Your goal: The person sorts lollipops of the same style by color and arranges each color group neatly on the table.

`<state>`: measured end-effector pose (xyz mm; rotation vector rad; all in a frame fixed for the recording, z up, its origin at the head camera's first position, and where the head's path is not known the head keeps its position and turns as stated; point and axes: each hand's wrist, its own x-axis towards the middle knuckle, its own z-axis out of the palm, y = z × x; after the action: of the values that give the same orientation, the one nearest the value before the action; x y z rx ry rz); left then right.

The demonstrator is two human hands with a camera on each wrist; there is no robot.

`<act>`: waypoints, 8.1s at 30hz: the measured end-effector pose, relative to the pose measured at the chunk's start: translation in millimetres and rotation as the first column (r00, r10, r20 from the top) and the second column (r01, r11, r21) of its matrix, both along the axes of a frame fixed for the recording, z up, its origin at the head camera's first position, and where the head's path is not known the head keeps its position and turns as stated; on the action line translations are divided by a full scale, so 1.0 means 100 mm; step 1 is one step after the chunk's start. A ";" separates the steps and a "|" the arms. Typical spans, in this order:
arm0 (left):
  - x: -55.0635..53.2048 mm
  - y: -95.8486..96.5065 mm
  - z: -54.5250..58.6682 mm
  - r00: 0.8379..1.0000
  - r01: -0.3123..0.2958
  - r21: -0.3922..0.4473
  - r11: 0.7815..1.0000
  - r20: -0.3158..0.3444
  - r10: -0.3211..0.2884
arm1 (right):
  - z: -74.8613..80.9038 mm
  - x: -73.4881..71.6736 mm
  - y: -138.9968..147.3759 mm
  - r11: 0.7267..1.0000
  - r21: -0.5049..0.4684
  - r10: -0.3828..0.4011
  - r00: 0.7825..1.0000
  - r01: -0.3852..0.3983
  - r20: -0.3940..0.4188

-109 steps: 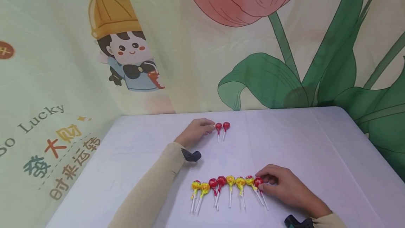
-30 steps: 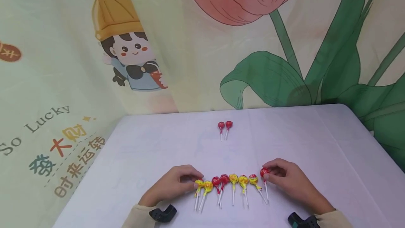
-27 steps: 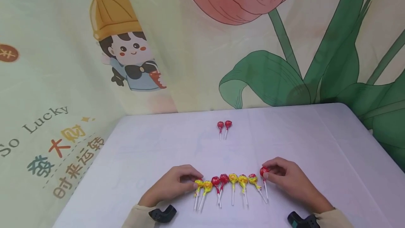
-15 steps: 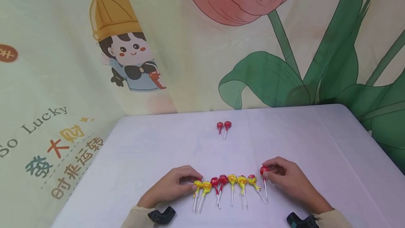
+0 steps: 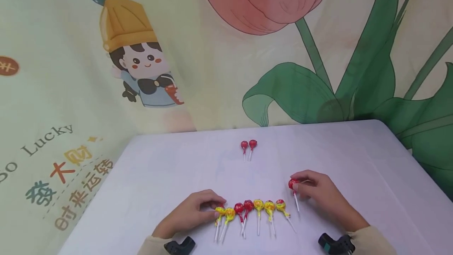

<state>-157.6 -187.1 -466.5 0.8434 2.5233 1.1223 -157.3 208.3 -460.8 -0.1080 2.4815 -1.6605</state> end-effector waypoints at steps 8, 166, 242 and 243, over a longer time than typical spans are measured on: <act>0.03 -0.03 0.00 1.000 0.015 0.022 1.000 -0.009 -0.015 | 0.05 -0.19 0.00 0.998 -0.059 0.020 0.999 -0.018 0.038; 0.06 -0.01 0.02 1.000 -0.002 0.011 1.000 0.011 0.001 | 0.05 -1.63 -0.77 0.981 0.195 0.012 1.000 -0.012 0.002; 0.07 -0.02 -0.05 0.987 -0.159 0.148 0.976 0.032 0.156 | 0.02 -0.17 -0.26 0.985 0.130 0.116 0.993 -0.112 -0.025; 0.07 -0.02 -0.05 0.988 -0.154 0.150 0.977 0.028 0.151 | 0.02 -0.16 -0.26 0.984 0.133 0.119 0.993 -0.115 -0.024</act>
<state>-150.9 -188.7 -471.5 0.6815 2.5514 1.3781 -172.8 182.4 -458.3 -0.2609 2.5457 -1.4570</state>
